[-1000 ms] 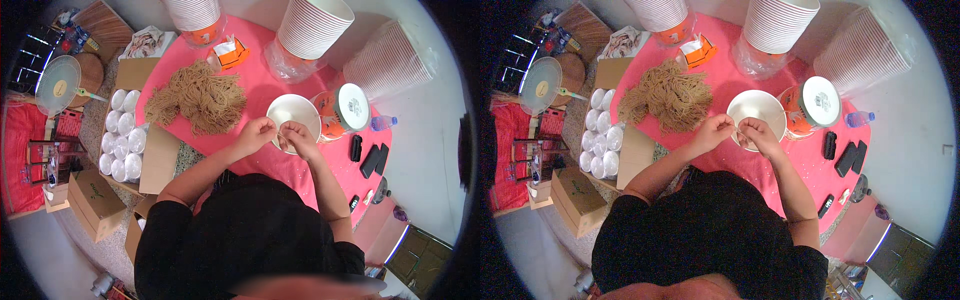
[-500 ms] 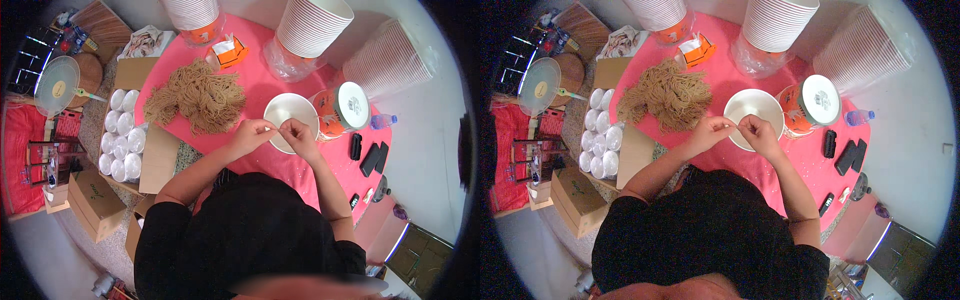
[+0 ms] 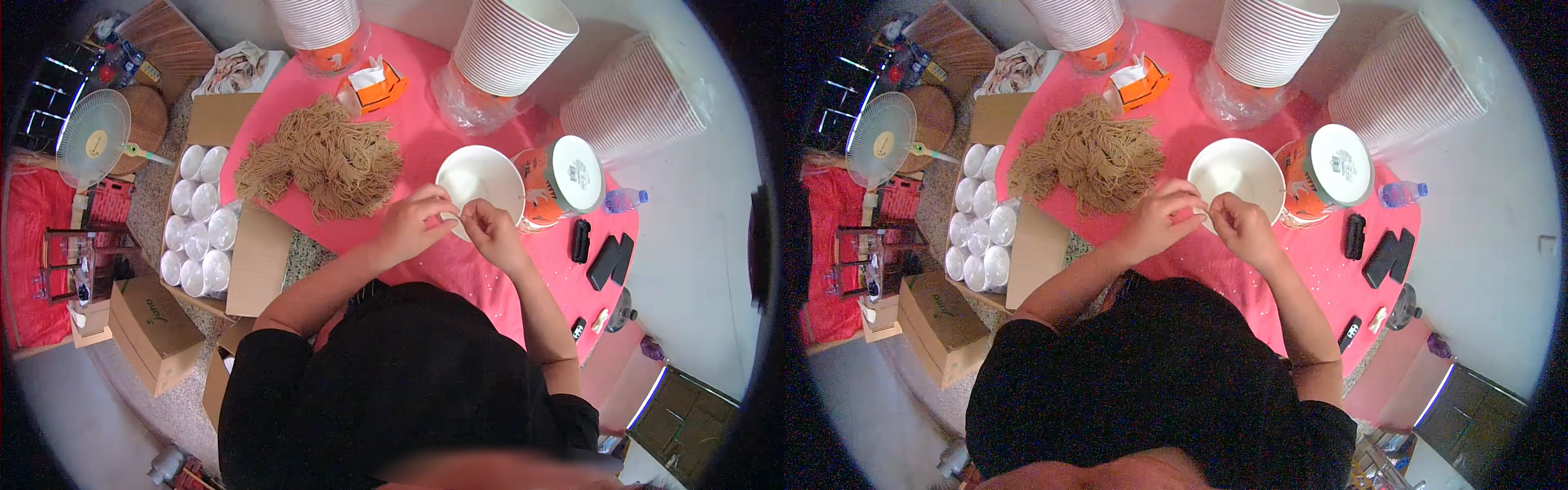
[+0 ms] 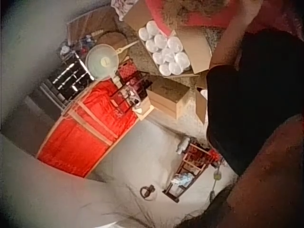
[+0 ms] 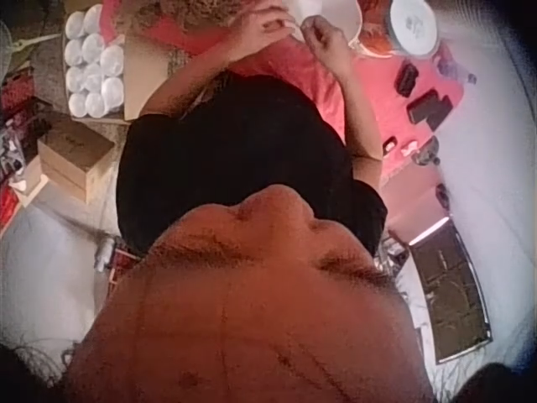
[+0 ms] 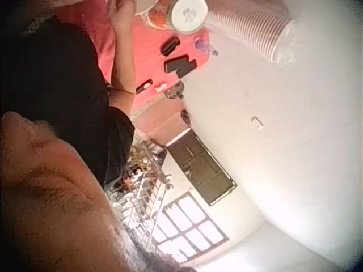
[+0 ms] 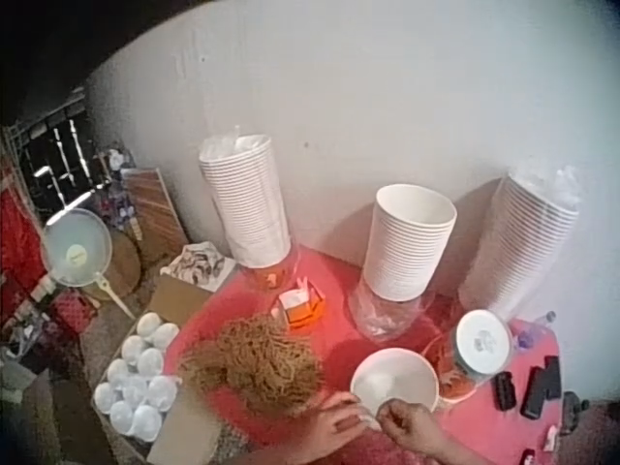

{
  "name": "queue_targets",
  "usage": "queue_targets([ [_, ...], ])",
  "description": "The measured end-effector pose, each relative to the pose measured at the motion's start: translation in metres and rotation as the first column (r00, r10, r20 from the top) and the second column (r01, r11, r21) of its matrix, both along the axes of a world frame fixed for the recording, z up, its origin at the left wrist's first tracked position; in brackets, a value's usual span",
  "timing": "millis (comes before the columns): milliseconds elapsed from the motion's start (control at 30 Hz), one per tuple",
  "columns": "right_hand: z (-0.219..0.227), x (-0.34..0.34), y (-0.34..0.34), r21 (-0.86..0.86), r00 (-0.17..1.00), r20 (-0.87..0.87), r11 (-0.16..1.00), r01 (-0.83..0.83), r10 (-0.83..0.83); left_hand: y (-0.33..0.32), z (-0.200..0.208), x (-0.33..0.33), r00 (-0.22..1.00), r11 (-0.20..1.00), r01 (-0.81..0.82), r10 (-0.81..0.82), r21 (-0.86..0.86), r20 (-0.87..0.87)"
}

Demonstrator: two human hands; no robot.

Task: Attaching string handles to paper buckets and stacking them.

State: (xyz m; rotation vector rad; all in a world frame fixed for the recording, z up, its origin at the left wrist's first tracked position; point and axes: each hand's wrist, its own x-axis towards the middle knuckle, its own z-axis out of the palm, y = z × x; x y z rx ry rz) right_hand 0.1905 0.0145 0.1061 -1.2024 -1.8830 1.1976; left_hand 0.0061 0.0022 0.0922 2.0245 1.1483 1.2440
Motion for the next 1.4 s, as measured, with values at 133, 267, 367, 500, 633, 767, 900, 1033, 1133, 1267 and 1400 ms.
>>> queue_targets([
  [133, 0.009, 0.000, -0.001, 0.004, 0.996, 0.061, 0.998, -0.060, 0.059, 0.000, -0.010, 0.000, 0.997, 0.996, 0.046, -0.050, -0.079, -0.053],
  [267, 0.034, -0.008, -0.006, 0.155, 0.958, 0.279, 0.982, -0.111, 0.064, -0.002, -0.012, -0.005, 0.989, 0.995, 0.028, -0.041, -0.098, -0.142],
  [367, 0.025, -0.001, -0.008, 0.366, 0.885, 0.465, 0.906, -0.210, 0.017, 0.001, -0.012, -0.011, 0.969, 0.996, -0.022, 0.043, 0.092, -0.244],
  [500, 0.048, -0.010, -0.010, 0.299, 0.938, 0.332, 0.932, -0.206, 0.101, 0.005, -0.027, -0.011, 0.997, 1.000, -0.022, 0.022, 0.004, -0.078],
  [633, 0.065, -0.004, 0.000, -0.023, 0.975, -0.218, 0.998, -0.055, 0.048, 0.008, -0.045, -0.020, 0.996, 0.988, 0.035, -0.022, -0.148, 0.089],
  [767, 0.051, 0.009, 0.005, -0.246, 0.889, -0.458, 0.962, -0.116, -0.010, 0.014, -0.043, -0.018, 0.992, 0.995, 0.082, -0.088, -0.062, -0.088],
  [900, 0.043, 0.015, -0.004, -0.214, 0.906, -0.422, 0.974, -0.071, -0.026, 0.021, -0.046, -0.024, 0.994, 0.921, 0.015, 0.027, -0.390, 0.103],
  [1033, 0.050, 0.017, -0.015, -0.127, 0.975, -0.222, 0.991, -0.039, 0.010, 0.019, -0.038, -0.027, 0.803, 0.518, 0.347, 0.267, -0.782, 0.533],
  [1133, 0.052, 0.018, -0.020, -0.064, 0.995, -0.059, 0.994, -0.090, 0.086, 0.024, -0.044, -0.018, 0.878, 0.538, 0.207, 0.266, -0.817, 0.398],
  [1267, 0.054, 0.015, -0.026, 0.135, 0.979, 0.055, 0.970, -0.201, 0.195, 0.046, -0.064, -0.003, 0.994, 0.765, -0.031, 0.089, -0.643, 0.057],
  [1400, 0.054, 0.024, -0.034, 0.279, 0.963, 0.161, 0.925, -0.256, 0.218, 0.052, -0.047, -0.001, 0.969, 0.613, 0.076, 0.141, -0.787, 0.204],
])
